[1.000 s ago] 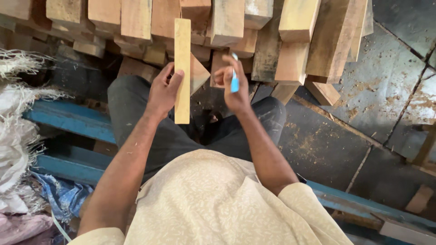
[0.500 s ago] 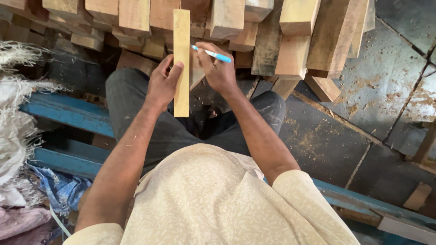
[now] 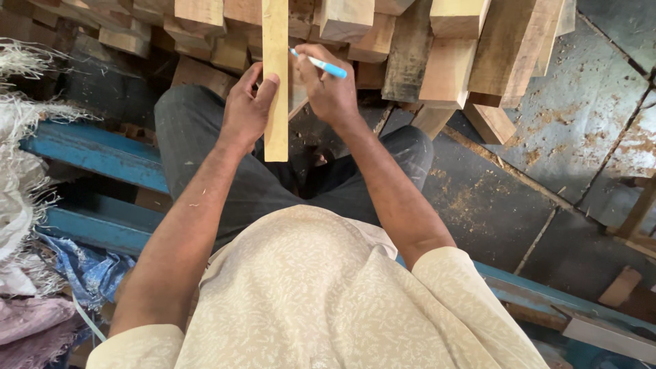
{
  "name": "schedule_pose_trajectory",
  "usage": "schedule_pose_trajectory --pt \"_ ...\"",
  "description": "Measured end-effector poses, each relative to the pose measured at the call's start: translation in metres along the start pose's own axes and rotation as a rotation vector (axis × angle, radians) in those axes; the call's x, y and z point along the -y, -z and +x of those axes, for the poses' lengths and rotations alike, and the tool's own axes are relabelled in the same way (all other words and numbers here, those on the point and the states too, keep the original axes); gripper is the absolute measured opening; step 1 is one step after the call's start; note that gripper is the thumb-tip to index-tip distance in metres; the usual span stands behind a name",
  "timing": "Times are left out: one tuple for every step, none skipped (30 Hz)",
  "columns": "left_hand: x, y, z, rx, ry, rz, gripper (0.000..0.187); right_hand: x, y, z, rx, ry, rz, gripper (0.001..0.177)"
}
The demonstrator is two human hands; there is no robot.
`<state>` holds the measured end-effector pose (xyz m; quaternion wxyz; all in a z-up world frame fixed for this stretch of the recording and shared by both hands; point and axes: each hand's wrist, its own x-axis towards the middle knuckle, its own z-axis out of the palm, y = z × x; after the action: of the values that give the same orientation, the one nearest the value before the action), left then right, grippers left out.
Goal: The person sits on a blue pallet and repeatedly picks up small rectangular wooden blocks from a pile. They use a blue marker to draw lines on the blocks and then place them back into the pile.
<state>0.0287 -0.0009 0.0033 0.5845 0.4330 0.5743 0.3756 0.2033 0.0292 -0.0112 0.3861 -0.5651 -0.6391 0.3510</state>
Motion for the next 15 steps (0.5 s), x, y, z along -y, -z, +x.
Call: schedule_pose_trajectory --pt "0.000 0.000 -0.001 0.006 0.019 -0.002 0.034 0.003 0.001 -0.004 -0.007 0.001 -0.044 0.018" --pt "0.000 0.001 -0.001 -0.010 -0.003 0.051 0.035 0.007 0.004 -0.012 0.037 0.029 -0.099 0.015" --pt "0.000 0.001 -0.002 -0.026 -0.025 0.103 0.036 0.011 0.008 -0.026 0.081 0.057 -0.155 0.013" --pt "0.000 0.001 -0.001 -0.042 -0.049 0.154 0.036 0.016 0.012 -0.047 0.100 0.043 -0.101 0.012" --pt "0.000 0.002 0.000 -0.044 -0.055 0.145 0.037 0.021 0.015 -0.069 0.120 0.030 -0.047 0.012" --pt "0.001 0.002 -0.001 -0.047 -0.057 0.134 0.039 0.024 0.023 -0.087 0.298 0.038 -0.111 0.012" --pt "0.003 0.002 -0.002 -0.051 -0.059 0.122 0.040 0.024 0.030 -0.099 0.475 0.047 -0.174 0.012" --pt "0.004 0.002 -0.003 -0.059 -0.048 0.156 0.041 0.023 0.033 -0.106 0.434 -0.040 -0.091 0.014" --pt "0.006 0.003 -0.004 -0.067 -0.038 0.191 0.042 0.021 0.035 -0.111 0.391 -0.126 -0.007 0.018" --pt "0.005 0.004 -0.001 -0.077 -0.037 0.225 0.043 0.017 0.038 -0.109 0.344 -0.203 0.075 0.022" --pt "0.005 0.005 0.000 -0.039 -0.020 0.140 0.041 0.011 0.042 -0.096 0.240 -0.132 0.086 0.021" --pt "0.008 0.007 -0.004 -0.004 0.003 0.056 0.040 0.004 0.046 -0.079 0.143 -0.064 0.102 0.020" --pt "0.011 0.008 -0.007 0.032 0.025 -0.027 0.039 -0.002 0.055 -0.059 0.179 0.100 -0.068 0.044" --pt "0.014 0.009 -0.008 0.016 -0.004 -0.085 0.037 -0.008 0.064 -0.035 0.212 0.265 -0.237 0.070" --pt "0.017 0.011 -0.008 0.002 -0.033 -0.143 0.035 -0.012 0.063 -0.015 0.395 0.014 -0.197 0.085"
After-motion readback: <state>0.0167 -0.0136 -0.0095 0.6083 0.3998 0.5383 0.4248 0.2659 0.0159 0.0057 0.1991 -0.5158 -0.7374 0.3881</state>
